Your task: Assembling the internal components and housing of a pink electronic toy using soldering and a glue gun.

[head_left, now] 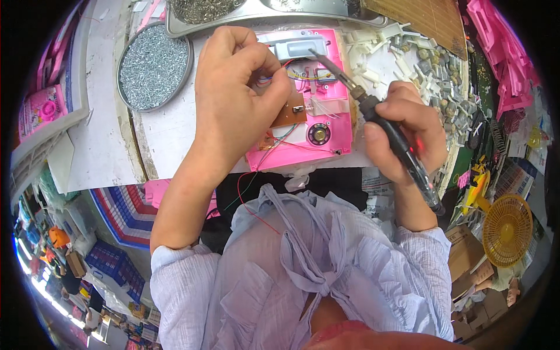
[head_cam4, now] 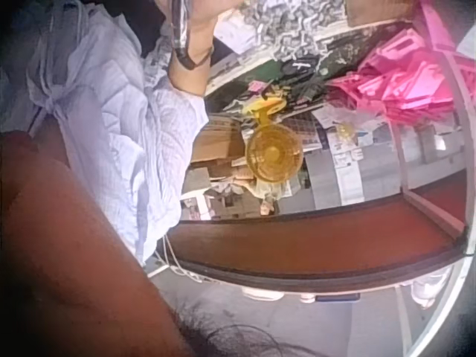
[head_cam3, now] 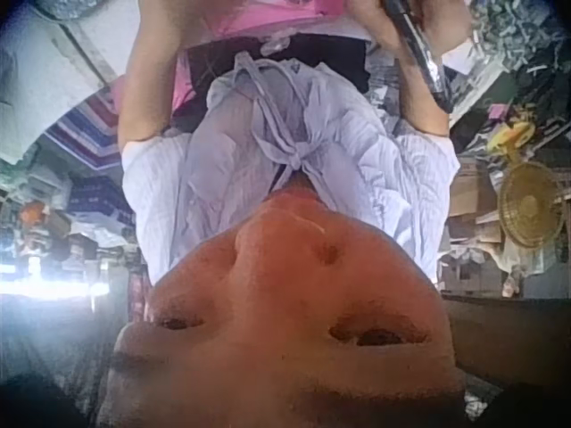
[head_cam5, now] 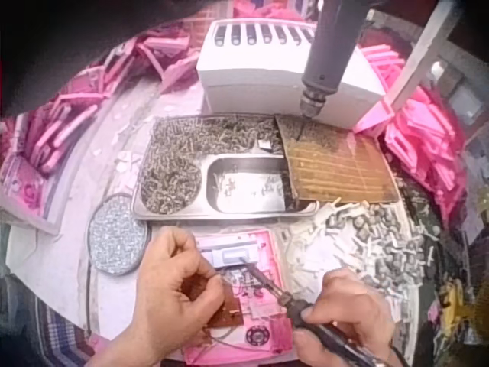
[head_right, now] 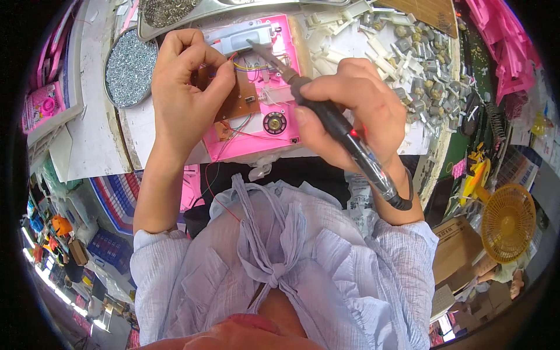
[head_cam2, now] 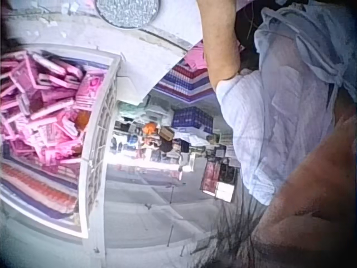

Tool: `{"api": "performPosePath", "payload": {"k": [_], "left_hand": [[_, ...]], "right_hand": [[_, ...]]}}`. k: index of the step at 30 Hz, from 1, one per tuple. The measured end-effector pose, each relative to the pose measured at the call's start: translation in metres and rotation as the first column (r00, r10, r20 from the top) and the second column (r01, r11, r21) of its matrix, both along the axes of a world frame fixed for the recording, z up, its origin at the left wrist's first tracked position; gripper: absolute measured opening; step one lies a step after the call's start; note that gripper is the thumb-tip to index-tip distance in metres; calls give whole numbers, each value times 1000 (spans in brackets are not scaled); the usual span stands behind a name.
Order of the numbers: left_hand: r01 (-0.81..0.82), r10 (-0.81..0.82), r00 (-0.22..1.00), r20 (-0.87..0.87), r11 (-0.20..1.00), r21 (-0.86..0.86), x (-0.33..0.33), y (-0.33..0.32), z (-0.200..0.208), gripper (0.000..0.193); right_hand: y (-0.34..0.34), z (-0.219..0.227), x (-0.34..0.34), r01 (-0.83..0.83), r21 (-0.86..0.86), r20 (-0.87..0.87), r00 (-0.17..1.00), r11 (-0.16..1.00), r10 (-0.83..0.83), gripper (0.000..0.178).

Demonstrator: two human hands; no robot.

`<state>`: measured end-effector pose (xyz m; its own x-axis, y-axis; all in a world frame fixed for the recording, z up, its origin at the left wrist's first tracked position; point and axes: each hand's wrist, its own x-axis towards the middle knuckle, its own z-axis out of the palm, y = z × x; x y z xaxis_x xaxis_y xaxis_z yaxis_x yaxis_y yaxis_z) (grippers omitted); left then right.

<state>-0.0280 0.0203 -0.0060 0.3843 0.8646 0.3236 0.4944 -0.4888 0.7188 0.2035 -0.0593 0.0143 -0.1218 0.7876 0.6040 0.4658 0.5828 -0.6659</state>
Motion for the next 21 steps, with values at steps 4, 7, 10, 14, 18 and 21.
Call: {"api": "performPosePath", "payload": {"k": [4, 7, 10, 14, 18, 21], "left_hand": [[-8, 8, 1000, 7, 1000, -4, -1, 0, -1, 8], [-11, 11, 1000, 18, 1000, -12, 0, 0, -1, 8], [-7, 7, 1000, 22, 1000, 5, 0, 0, -2, 7], [-7, 7, 1000, 17, 999, 34, 0, 1, -3, 7], [-25, 26, 999, 31, 1000, -9, 1, -1, -2, 6], [-33, 33, 998, 47, 999, -10, 2, -1, -3, 7]], "right_hand": [[2, -1, -6, -50, 4, 29, 998, 999, 50, 34], [4, -1, -6, -64, 23, 90, 994, 998, 62, 36], [6, -3, -9, -64, 42, 80, 995, 997, 61, 37], [9, -3, -11, -67, 58, 83, 995, 996, 62, 37], [8, -6, -11, -64, 44, 86, 995, 997, 60, 37], [9, -3, -10, -87, 83, 190, 979, 993, 69, 37]]}}
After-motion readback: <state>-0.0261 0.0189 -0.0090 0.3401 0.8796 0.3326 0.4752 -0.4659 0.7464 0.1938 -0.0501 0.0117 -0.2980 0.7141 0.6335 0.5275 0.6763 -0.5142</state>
